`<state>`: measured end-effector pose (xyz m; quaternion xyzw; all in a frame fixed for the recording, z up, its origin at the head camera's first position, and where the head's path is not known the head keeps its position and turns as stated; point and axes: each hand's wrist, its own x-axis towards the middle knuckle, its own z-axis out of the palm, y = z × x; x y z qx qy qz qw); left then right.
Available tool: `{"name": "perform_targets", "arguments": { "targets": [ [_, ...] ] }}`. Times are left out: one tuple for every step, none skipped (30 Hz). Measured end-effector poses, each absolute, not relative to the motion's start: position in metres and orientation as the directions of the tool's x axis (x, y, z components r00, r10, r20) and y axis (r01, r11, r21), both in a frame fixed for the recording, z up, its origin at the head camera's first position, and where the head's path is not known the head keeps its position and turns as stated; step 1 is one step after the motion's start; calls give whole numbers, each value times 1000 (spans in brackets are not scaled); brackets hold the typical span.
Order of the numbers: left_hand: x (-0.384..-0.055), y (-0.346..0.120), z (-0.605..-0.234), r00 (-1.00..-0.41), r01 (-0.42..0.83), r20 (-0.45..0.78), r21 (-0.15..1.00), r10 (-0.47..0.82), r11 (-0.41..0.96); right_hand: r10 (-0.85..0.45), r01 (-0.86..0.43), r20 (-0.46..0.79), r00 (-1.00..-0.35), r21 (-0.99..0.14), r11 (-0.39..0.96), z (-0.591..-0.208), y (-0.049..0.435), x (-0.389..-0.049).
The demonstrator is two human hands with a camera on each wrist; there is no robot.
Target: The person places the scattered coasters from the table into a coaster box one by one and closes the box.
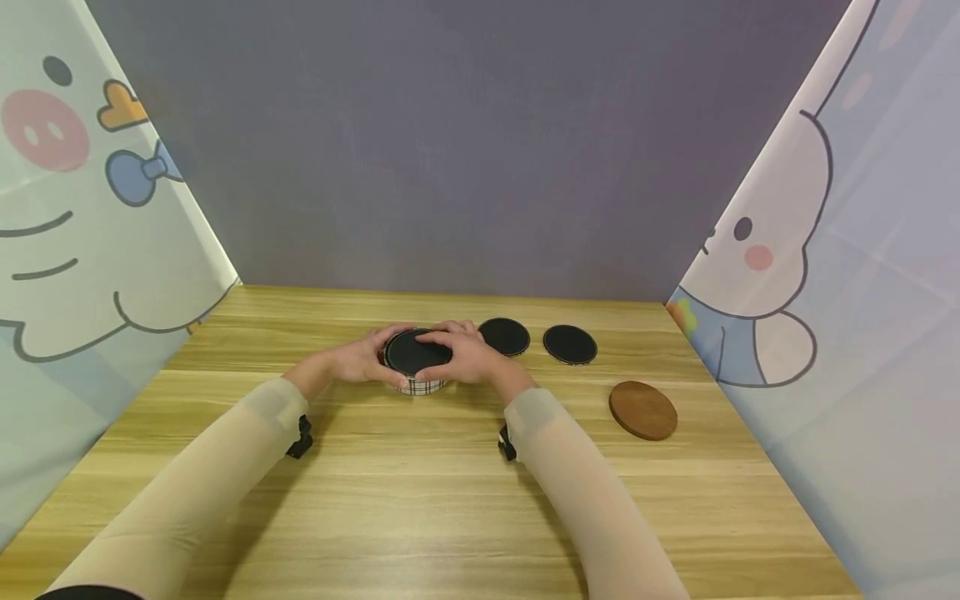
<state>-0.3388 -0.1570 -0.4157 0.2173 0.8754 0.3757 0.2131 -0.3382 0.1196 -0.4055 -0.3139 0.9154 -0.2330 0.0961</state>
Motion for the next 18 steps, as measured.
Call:
{"name": "perform_targets", "arguments": {
  "targets": [
    [-339, -157, -415, -815, 220, -210, 750, 540, 624, -618, -528, -31, -785, -489, 694, -406, 120, -338],
    [-338, -157, -415, -815, 220, -211, 750, 540, 624, -618, -527, -31, -785, -491, 694, -406, 120, -338],
    [-338, -157, -415, -814, 219, -212, 749, 541, 625, -618, -526, -31, -785, -494, 693, -406, 120, -338],
    [-338, -156, -415, -814, 218, -214, 750, 540, 625, -619, -523, -32, -785, -499, 690, -405, 120, -338],
    [-338, -156, -415, -813, 217, -215, 750, 540, 625, -620, -523, -32, -784, -503, 688, -405, 120, -338],
    [-339, -156, -415, -814, 217, -216, 749, 540, 627, -622, -523, -33, -782, -508, 684, -405, 121, -338],
    [-339, -156, -415, -814, 217, -217, 748, 539, 628, -623, -522, -32, -781, -514, 680, -404, 122, -338],
    [-339, -156, -415, -814, 217, -217, 747, 539, 628, -623, -519, -31, -781, -524, 676, -403, 123, -337],
    [-339, -156, -416, -815, 217, -216, 747, 538, 629, -624, -516, -29, -781, -531, 672, -403, 125, -337],
    [-339, -156, -416, -815, 217, -215, 748, 538, 627, -624, -516, -26, -781, -538, 667, -402, 127, -337],
    [-340, -156, -417, -815, 218, -214, 748, 538, 627, -625, -516, -19, -780, -545, 661, -402, 130, -336],
    [-340, -156, -417, -816, 217, -212, 750, 537, 625, -625, -516, -10, -781, -554, 654, -401, 134, -336],
    [-340, -157, -418, -817, 216, -210, 753, 538, 622, -623, -514, -2, -782, -562, 648, -401, 138, -336],
    [-341, -157, -418, -818, 215, -207, 756, 537, 619, -621, -513, 6, -784, -571, 641, -400, 143, -337],
    [-341, -156, -419, -818, 216, -203, 758, 538, 615, -619, -516, 19, -785, -573, 637, -400, 149, -337],
    [-341, -156, -419, -820, 213, -201, 761, 536, 612, -614, -513, 28, -788, -582, 631, -400, 155, -337],
    [-341, -156, -420, -822, 214, -198, 762, 534, 611, -609, -509, 37, -792, -590, 627, -399, 162, -337],
    [-341, -156, -420, -823, 213, -196, 764, 533, 609, -599, -500, 39, -800, -594, 630, -399, 169, -337]
  ]
}}
